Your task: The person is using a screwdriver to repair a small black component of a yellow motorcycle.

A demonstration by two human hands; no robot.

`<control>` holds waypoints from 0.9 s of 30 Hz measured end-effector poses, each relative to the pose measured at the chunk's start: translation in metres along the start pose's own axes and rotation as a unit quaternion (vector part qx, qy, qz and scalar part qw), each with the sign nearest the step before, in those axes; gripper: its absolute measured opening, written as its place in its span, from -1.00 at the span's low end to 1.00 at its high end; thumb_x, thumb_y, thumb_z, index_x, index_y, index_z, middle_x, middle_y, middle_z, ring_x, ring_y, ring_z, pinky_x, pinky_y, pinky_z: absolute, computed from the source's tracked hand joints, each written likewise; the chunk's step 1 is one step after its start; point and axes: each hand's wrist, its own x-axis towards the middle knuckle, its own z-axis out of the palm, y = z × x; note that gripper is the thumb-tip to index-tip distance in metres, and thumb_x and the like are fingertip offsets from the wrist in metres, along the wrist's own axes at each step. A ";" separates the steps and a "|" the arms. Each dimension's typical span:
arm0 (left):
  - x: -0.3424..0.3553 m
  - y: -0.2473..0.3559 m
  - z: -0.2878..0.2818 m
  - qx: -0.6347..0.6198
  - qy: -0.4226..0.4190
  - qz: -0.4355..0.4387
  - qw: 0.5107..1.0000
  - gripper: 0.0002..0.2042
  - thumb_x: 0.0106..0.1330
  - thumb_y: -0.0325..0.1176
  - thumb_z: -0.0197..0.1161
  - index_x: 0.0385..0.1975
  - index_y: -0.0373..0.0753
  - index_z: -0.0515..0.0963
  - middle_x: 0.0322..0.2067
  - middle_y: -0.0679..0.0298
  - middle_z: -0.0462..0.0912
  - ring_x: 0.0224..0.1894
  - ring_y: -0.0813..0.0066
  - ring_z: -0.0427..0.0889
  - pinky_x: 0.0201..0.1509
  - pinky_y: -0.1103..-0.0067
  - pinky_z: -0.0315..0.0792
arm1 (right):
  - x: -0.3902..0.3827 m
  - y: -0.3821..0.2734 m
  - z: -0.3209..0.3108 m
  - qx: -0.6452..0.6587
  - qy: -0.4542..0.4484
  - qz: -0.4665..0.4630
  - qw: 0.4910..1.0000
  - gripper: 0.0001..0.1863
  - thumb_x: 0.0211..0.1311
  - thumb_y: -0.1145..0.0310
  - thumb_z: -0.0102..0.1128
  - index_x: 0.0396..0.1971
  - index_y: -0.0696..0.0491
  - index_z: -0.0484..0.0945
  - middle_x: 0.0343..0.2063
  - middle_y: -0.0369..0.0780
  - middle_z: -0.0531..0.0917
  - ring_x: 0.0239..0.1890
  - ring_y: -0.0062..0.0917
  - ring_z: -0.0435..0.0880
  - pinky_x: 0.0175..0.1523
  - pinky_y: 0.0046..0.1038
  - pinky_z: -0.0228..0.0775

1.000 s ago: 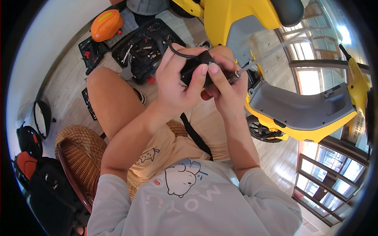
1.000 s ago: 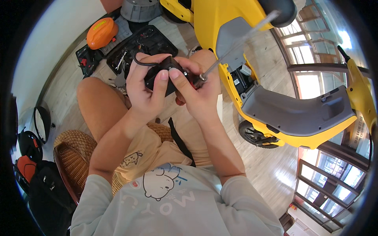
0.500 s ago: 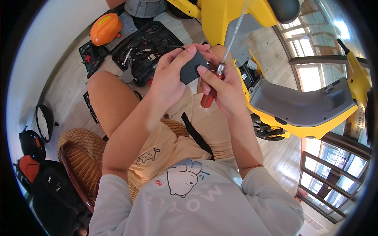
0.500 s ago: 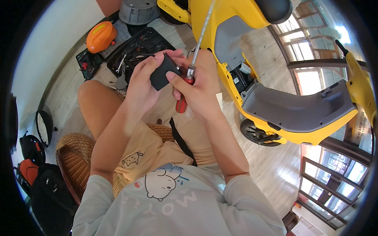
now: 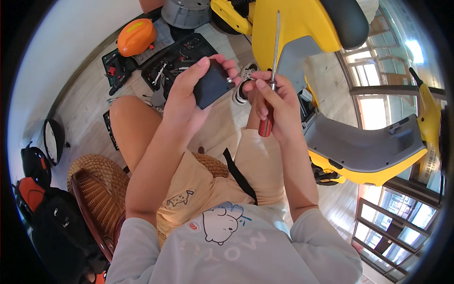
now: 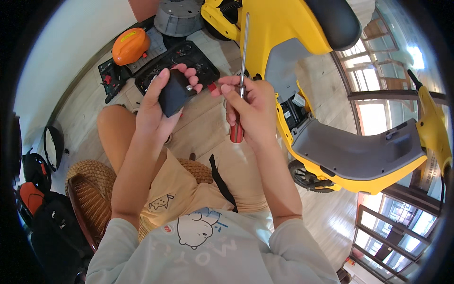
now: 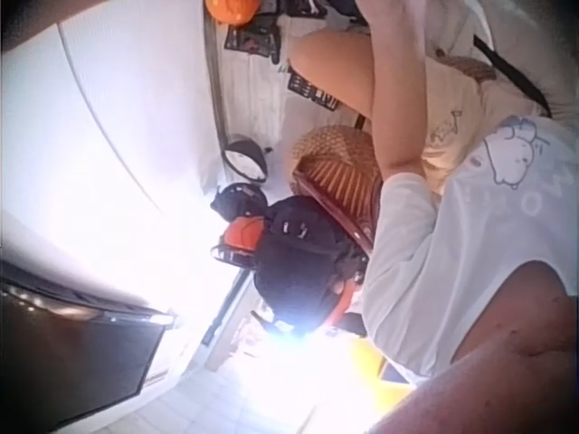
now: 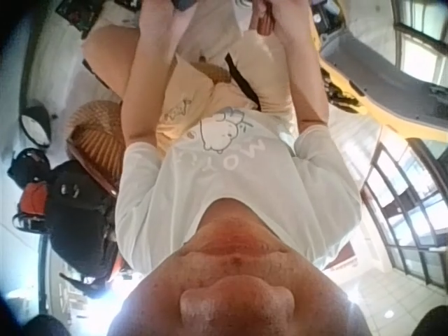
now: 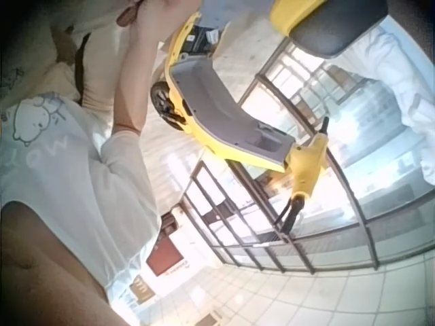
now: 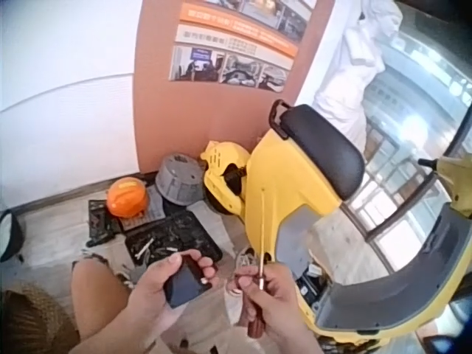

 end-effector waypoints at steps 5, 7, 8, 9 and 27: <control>0.008 0.038 -0.013 -0.047 0.034 0.110 0.992 -0.68 0.44 -0.27 0.08 -0.04 -0.46 0.42 -0.07 0.01 0.57 0.02 0.21 0.56 0.20 0.26 0.46 | 0.074 0.009 -0.008 0.008 -0.014 0.154 0.988 -0.80 0.30 0.42 0.20 -0.15 0.18 0.50 -0.36 -0.18 0.68 -0.65 -0.72 0.38 -0.56 -0.62 0.27; 0.012 0.054 -0.023 -0.105 0.077 0.125 0.984 -0.67 0.44 -0.28 0.09 -0.03 -0.47 0.41 -0.05 0.01 0.56 0.04 0.18 0.56 0.23 0.24 0.46 | 0.119 0.022 -0.015 -0.099 -0.030 0.178 0.979 -0.83 0.26 0.41 0.22 -0.22 0.15 0.50 -0.39 -0.21 0.67 -0.64 -0.71 0.39 -0.55 -0.62 0.28; 0.013 0.060 -0.027 -0.167 0.125 0.140 0.968 -0.67 0.44 -0.29 0.09 -0.02 -0.48 0.40 -0.04 0.01 0.55 0.05 0.15 0.55 0.26 0.21 0.45 | 0.143 0.033 -0.018 -0.150 -0.050 0.155 0.975 -0.84 0.24 0.40 0.24 -0.26 0.13 0.51 -0.39 -0.22 0.67 -0.64 -0.70 0.40 -0.55 -0.61 0.29; 0.014 0.063 -0.030 -0.159 0.160 0.154 0.962 -0.68 0.40 -0.38 0.15 -0.01 -0.52 0.38 -0.03 -0.02 0.53 0.07 0.10 0.55 0.28 0.22 0.46 | 0.169 0.047 -0.019 -0.232 -0.038 0.148 0.961 -0.81 0.22 0.38 0.26 -0.25 0.14 0.52 -0.46 -0.23 0.66 -0.66 -0.70 0.40 -0.57 -0.60 0.28; 0.013 0.092 -0.061 -0.142 0.347 0.176 0.910 -0.44 0.49 -0.48 -0.07 0.44 -0.13 -0.05 0.40 0.18 0.13 0.45 0.22 0.12 0.26 0.26 0.40 | 0.349 0.355 -0.109 -0.695 -0.052 0.069 0.713 -0.79 0.12 0.21 0.31 -0.25 -0.09 0.71 -0.26 -0.09 0.71 -0.13 -0.19 0.68 -0.02 -0.20 0.52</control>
